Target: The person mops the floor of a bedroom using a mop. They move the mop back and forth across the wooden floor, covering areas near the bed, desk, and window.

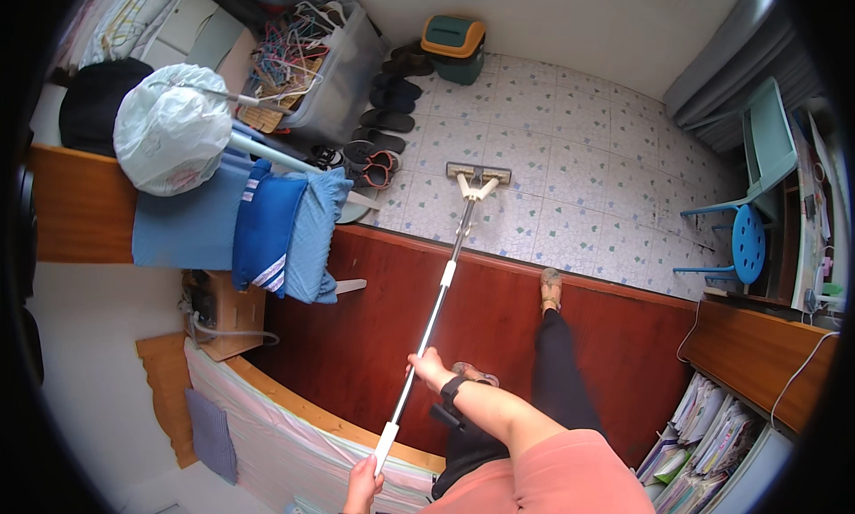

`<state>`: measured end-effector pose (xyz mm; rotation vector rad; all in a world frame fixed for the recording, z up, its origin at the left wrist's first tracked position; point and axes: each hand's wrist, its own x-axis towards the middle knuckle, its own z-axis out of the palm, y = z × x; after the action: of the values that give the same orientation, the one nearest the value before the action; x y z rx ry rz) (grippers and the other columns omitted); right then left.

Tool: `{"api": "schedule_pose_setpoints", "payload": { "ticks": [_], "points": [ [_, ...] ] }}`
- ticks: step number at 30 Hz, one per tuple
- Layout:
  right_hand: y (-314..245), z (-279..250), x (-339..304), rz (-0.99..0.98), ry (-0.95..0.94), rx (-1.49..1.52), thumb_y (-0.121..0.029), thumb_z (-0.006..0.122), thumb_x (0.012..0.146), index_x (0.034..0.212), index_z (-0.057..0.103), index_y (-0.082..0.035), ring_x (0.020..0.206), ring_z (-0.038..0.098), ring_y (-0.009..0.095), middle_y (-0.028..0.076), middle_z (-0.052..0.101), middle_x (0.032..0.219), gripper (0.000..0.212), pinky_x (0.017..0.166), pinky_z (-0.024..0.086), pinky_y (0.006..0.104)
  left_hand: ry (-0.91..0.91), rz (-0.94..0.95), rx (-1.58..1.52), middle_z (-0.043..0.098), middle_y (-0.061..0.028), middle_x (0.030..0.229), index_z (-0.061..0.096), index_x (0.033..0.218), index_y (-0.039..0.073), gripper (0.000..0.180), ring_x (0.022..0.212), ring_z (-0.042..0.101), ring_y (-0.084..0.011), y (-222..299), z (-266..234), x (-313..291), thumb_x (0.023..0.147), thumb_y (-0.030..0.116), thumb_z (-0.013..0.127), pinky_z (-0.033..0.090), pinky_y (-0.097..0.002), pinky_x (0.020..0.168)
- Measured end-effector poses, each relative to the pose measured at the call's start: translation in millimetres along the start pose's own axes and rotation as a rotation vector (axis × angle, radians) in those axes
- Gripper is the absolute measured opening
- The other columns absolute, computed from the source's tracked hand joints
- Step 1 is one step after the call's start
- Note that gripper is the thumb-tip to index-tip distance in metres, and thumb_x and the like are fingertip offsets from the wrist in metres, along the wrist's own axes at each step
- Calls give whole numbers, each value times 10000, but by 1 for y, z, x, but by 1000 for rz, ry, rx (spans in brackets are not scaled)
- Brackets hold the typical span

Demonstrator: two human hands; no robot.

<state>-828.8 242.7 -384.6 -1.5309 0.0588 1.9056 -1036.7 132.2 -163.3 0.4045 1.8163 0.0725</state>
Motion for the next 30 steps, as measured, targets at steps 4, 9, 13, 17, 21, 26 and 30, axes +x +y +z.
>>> {"api": "schedule_pose_setpoints", "payload": {
  "ticks": [4, 9, 13, 17, 21, 26, 30],
  "points": [
    [-143, -121, 69, -268, 292, 43, -61, 561, 815, 960, 480, 36, 583, 600, 176, 97, 597, 708, 193, 495, 467, 306, -201, 167, 96, 383, 44, 539, 593, 992, 69, 250, 390, 326, -51, 132, 173, 46, 986, 273, 449, 216, -226, 354],
    [-329, -306, 117, -442, 577, -303, -105, 542, 803, 1260, 322, 16, 653, 664, 280, 205, 629, 827, 522, 563, 523, 383, -445, 375, 210, 426, 40, 500, 542, 993, 94, 282, 352, 290, -43, 268, 424, 83, 998, 330, 388, 198, -210, 327],
    [-399, -407, 136, -369, 634, -431, -138, 532, 809, 1166, 440, 17, 763, 672, 339, 208, 653, 923, 399, 649, 539, 409, -543, 498, 228, 440, 32, 489, 535, 985, 93, 290, 348, 292, -43, 287, 526, 89, 996, 339, 381, 203, -213, 327],
    [-331, -409, 132, -267, 521, -526, -135, 556, 825, 998, 546, 53, 626, 668, 275, 160, 653, 762, 256, 495, 542, 392, -468, 292, 241, 449, 30, 528, 550, 993, 60, 275, 396, 390, -51, 238, 498, 77, 992, 305, 426, 277, -219, 359],
    [-204, -364, 67, -95, 277, -537, -289, 575, 822, 1051, 610, 90, 957, 645, 346, 251, 645, 1024, 444, 674, 562, 421, -461, 120, 314, 437, 35, 505, 539, 997, 117, 263, 353, 312, -38, 140, 396, 44, 991, 346, 409, 214, -207, 328],
    [-4, -280, -81, 253, -52, -240, -363, 460, 944, 1214, 456, 104, 670, 678, 258, 218, 630, 990, 539, 483, 558, 332, -428, 38, 361, 430, 33, 527, 526, 985, 111, 253, 381, 312, -41, -51, 226, -23, 991, 338, 414, 222, -204, 354],
    [136, -238, -156, 697, -589, -316, -490, 446, 938, 1075, 606, 20, 763, 687, 192, 140, 690, 974, 552, 597, 560, 301, -304, -12, 601, 442, -36, 583, 539, 1019, 60, 265, 470, 409, -135, -199, 90, -90, 970, 290, 419, 323, -277, 416]
  ]
}}
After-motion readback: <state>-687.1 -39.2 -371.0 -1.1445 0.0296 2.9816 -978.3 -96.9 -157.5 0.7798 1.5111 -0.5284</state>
